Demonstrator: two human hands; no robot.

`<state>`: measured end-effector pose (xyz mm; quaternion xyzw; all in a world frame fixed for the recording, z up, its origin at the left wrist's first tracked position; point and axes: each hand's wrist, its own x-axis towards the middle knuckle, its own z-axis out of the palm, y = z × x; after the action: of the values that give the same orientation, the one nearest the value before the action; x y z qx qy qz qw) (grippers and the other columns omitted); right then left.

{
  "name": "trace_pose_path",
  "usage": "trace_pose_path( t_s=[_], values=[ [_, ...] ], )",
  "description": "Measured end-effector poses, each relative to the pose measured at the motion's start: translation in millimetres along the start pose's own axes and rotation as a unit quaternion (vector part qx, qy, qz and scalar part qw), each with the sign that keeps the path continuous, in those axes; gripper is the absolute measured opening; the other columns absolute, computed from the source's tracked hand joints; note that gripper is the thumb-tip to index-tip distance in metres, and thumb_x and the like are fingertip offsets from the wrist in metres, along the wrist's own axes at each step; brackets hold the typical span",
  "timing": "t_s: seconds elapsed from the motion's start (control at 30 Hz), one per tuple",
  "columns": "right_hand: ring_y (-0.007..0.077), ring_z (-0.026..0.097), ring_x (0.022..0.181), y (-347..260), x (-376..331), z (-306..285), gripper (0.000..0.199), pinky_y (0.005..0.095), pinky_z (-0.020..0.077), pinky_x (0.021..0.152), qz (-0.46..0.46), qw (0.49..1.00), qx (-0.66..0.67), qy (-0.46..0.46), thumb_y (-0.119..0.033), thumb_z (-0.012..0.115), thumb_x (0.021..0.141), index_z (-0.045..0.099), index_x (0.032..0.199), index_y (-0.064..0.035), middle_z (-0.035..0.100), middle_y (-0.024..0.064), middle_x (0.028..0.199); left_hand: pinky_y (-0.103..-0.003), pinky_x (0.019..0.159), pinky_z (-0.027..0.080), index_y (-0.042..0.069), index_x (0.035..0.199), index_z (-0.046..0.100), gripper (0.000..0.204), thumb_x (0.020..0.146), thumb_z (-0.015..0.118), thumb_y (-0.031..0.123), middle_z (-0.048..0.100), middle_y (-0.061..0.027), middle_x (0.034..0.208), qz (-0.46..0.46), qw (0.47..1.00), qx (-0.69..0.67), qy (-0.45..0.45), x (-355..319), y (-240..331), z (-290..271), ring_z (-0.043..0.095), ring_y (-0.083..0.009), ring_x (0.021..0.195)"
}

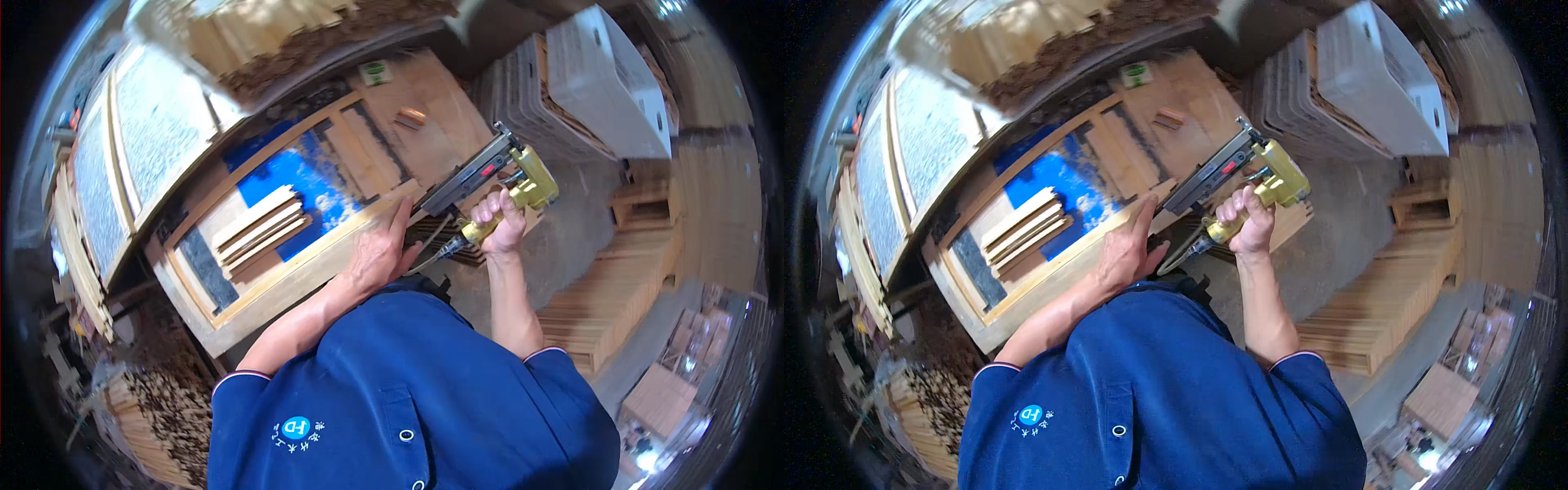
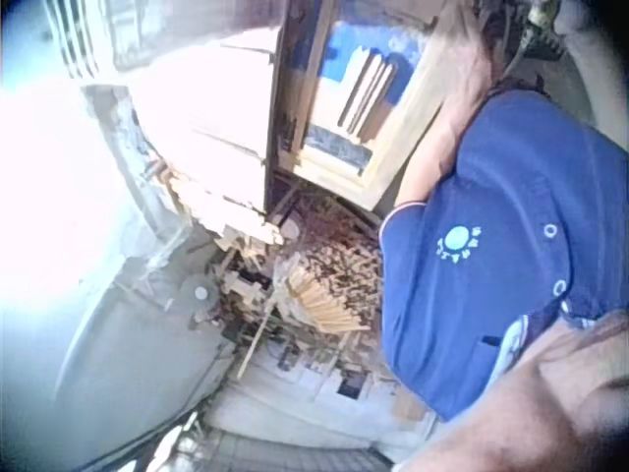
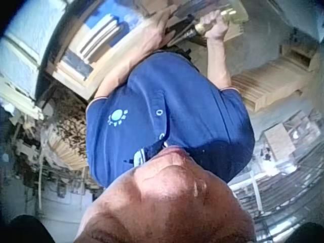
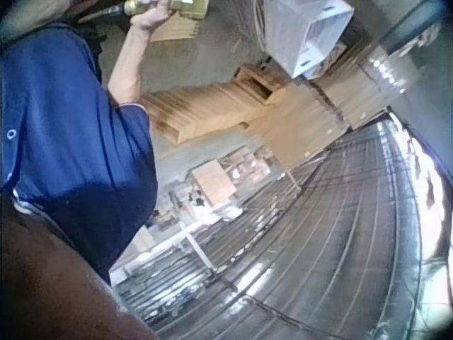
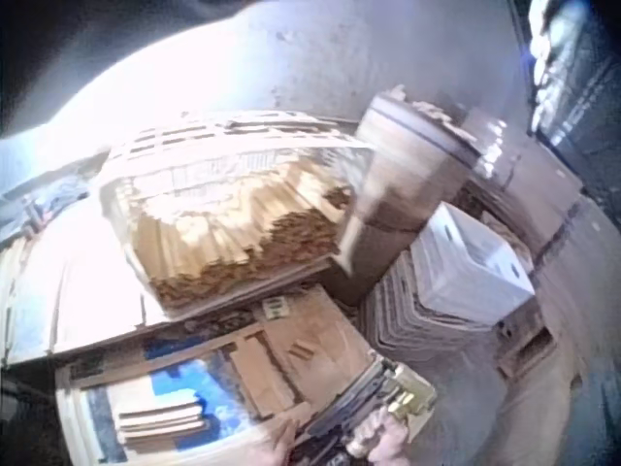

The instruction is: Assembling rectangular wooden frames by placing slats into a jig and securing them with a pneumatic nail gun.

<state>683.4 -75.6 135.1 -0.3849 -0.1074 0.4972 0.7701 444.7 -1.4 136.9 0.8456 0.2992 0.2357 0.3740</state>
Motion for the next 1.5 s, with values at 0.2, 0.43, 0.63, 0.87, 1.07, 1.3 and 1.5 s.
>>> trace_pose_path(
  t_s=[0.2,0.43,0.63,0.87,1.07,1.3,1.5],
  values=[
    [0.0119,0.053,0.056,-27,11,-80,0.030,0.0312,0.0440,0.055,0.034,0.990,0.056,0.124,-0.034,0.073,0.093,0.057,0.080,-0.0128,0.052,-0.0033,0.065,-0.047,0.070,0.057,-0.002,0.149,0.040,0.086,0.080,0.083,0.028,0.068,-0.0231,0.098,0.062,0.990,0.005,-0.129,25,21,24,0.070,-0.0384,0.077],
    [0.0078,0.043,0.049,-34,11,-110,0.041,0.0267,0.0370,0.047,0.028,0.991,0.062,0.111,-0.044,0.078,0.085,0.051,0.076,-0.0144,0.042,-0.0061,0.062,-0.040,0.075,0.056,0.002,0.118,0.068,0.043,0.087,0.074,0.031,0.071,-0.0164,0.095,0.046,0.974,-0.170,-0.143,55,-18,41,0.070,-0.0314,0.081],
    [0.0090,0.047,0.051,-46,2,-143,0.034,0.0281,0.0419,0.049,0.012,0.993,0.079,0.089,-0.037,0.074,0.092,0.059,0.098,-0.0075,0.046,-0.0047,0.066,-0.031,0.082,0.054,0.001,0.119,0.067,0.030,0.096,0.067,0.021,0.071,-0.0100,0.100,-0.125,0.978,-0.152,-0.072,124,-49,56,0.068,-0.0206,0.088],
    [0.0087,0.050,0.061,-35,18,-130,0.031,0.0267,0.0471,0.059,0.013,0.978,0.210,-0.008,-0.026,0.059,0.104,0.056,0.124,-0.0024,0.051,-0.0017,0.075,-0.038,0.104,0.044,0.000,0.143,0.048,0.060,0.105,0.048,0.046,0.061,-0.0127,0.127,-0.118,0.825,-0.547,-0.076,67,8,99,0.058,-0.0213,0.115],
    [0.0116,0.047,0.057,-24,24,-48,0.026,0.0315,0.0417,0.057,0.129,0.990,0.061,0.022,-0.027,0.066,0.098,0.052,0.079,-0.0150,0.046,-0.0051,0.066,-0.044,0.105,0.045,0.001,0.132,0.054,0.061,0.104,0.042,0.054,0.064,-0.0172,0.122,-0.194,0.730,-0.629,0.184,98,24,98,0.061,-0.0279,0.114],
    [0.0112,0.045,0.058,-18,51,59,0.020,0.0303,0.0422,0.058,0.206,0.973,-0.060,-0.080,-0.015,0.059,0.100,0.053,0.082,-0.0119,0.040,-0.0046,0.066,-0.038,0.097,0.049,0.002,0.126,0.060,0.057,0.101,0.047,0.051,0.067,-0.0120,0.109,-0.196,0.614,-0.696,0.316,76,19,24,0.063,-0.0223,0.103],
    [0.0142,0.054,0.053,58,65,192,0.022,0.0302,0.0461,0.048,0.234,0.806,-0.470,-0.274,-0.019,0.070,0.091,0.059,0.101,-0.0017,0.054,0.0013,0.066,-0.036,0.086,0.053,0.003,0.111,0.068,0.025,0.091,0.070,0.018,0.069,-0.0101,0.104,-0.186,0.870,-0.185,0.418,-66,-71,-27,0.067,-0.0207,0.097]
  ],
)
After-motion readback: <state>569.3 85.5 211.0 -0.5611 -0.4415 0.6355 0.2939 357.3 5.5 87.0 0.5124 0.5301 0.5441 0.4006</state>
